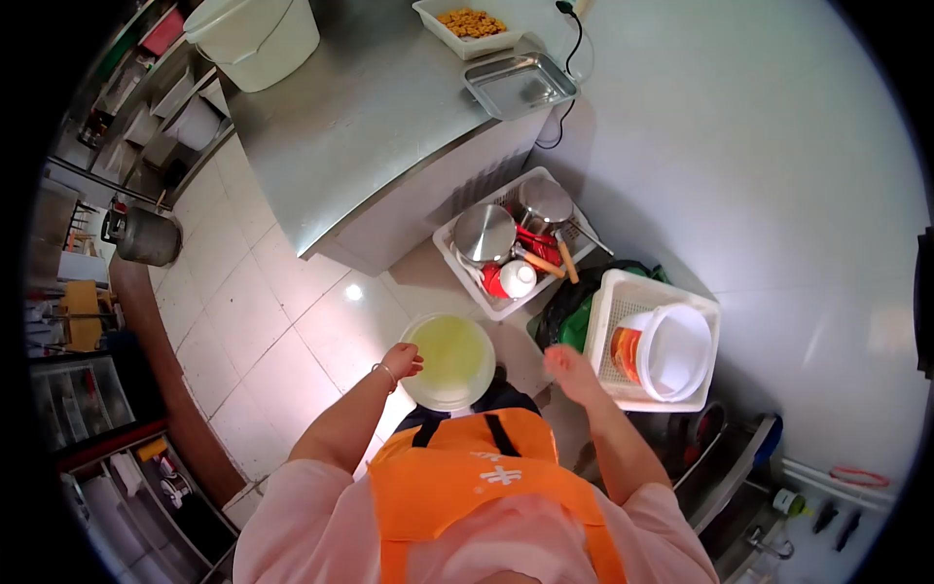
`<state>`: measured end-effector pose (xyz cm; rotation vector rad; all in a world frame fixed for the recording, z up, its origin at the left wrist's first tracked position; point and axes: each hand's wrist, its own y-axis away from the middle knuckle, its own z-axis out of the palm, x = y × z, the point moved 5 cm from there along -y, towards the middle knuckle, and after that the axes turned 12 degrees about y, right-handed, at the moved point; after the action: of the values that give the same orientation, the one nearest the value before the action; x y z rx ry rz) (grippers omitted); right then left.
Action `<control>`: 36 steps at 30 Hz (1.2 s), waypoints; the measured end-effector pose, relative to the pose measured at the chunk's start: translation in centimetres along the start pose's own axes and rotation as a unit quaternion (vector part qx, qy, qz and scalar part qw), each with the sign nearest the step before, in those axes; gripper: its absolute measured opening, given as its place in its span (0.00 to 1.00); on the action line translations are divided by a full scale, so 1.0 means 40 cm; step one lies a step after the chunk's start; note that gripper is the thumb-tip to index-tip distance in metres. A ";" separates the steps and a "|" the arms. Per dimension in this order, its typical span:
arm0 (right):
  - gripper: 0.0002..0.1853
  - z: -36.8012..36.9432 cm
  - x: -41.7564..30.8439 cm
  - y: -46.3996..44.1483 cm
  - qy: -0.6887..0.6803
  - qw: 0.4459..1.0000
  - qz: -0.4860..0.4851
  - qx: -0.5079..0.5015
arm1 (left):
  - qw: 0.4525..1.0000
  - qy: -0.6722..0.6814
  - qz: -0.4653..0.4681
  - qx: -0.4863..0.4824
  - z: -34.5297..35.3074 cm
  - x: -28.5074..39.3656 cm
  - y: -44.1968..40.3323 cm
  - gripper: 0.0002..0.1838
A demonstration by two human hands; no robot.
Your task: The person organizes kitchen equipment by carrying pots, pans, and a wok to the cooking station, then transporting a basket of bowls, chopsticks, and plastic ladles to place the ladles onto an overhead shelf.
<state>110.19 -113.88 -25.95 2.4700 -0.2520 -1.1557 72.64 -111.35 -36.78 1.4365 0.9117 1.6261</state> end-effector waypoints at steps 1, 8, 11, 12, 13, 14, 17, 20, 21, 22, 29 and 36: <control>0.12 -0.049 -0.043 -0.077 0.045 0.999 -0.006 0.020 | 1.000 0.003 -0.001 0.000 0.002 0.012 -0.005 0.22; 0.16 -0.280 -0.008 -0.667 0.143 0.977 0.023 0.158 | 0.999 0.028 0.009 0.026 0.057 0.081 -0.173 0.24; 0.20 -0.324 0.160 -0.874 0.209 0.964 0.086 0.142 | 0.998 0.052 0.022 0.025 0.118 0.118 -0.265 0.28; 0.22 -0.326 0.213 -0.922 0.213 0.961 0.115 0.135 | 0.998 0.053 0.014 0.032 0.135 0.125 -0.299 0.28; 0.25 -0.322 0.275 -0.968 0.218 0.957 0.144 0.127 | 0.999 0.048 0.010 0.018 0.158 0.138 -0.333 0.30; 0.25 -0.320 0.306 -1.005 0.219 0.958 0.145 0.117 | 0.999 0.045 0.007 0.003 0.188 0.146 -0.375 0.33; 0.30 -0.308 0.393 -1.088 0.229 0.956 0.157 0.094 | 0.996 0.074 0.008 0.042 0.239 0.164 -0.511 0.37; 0.36 -0.302 0.457 -1.151 0.247 0.953 0.147 0.092 | 0.993 0.079 0.008 0.093 0.266 0.125 -0.649 0.42; 0.36 -0.299 0.471 -1.168 0.246 0.955 0.145 0.083 | 0.992 0.081 0.003 0.101 0.280 0.115 -0.678 0.42; 0.36 -0.307 0.479 -1.176 0.258 0.947 0.181 0.060 | 0.988 0.099 0.005 0.117 0.302 0.120 -0.704 0.43; 0.42 -0.261 0.523 -1.261 0.067 0.984 0.159 0.040 | 0.964 0.234 0.005 0.124 0.339 0.141 -0.714 0.46; 0.43 -0.239 0.483 -1.249 -0.069 0.970 0.226 0.058 | 0.957 0.254 0.008 0.142 0.359 0.154 -0.696 0.50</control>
<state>129.62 -72.34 -55.23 2.2553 -0.8932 -1.1335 88.88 -93.00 -57.25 1.2212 1.4766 1.9826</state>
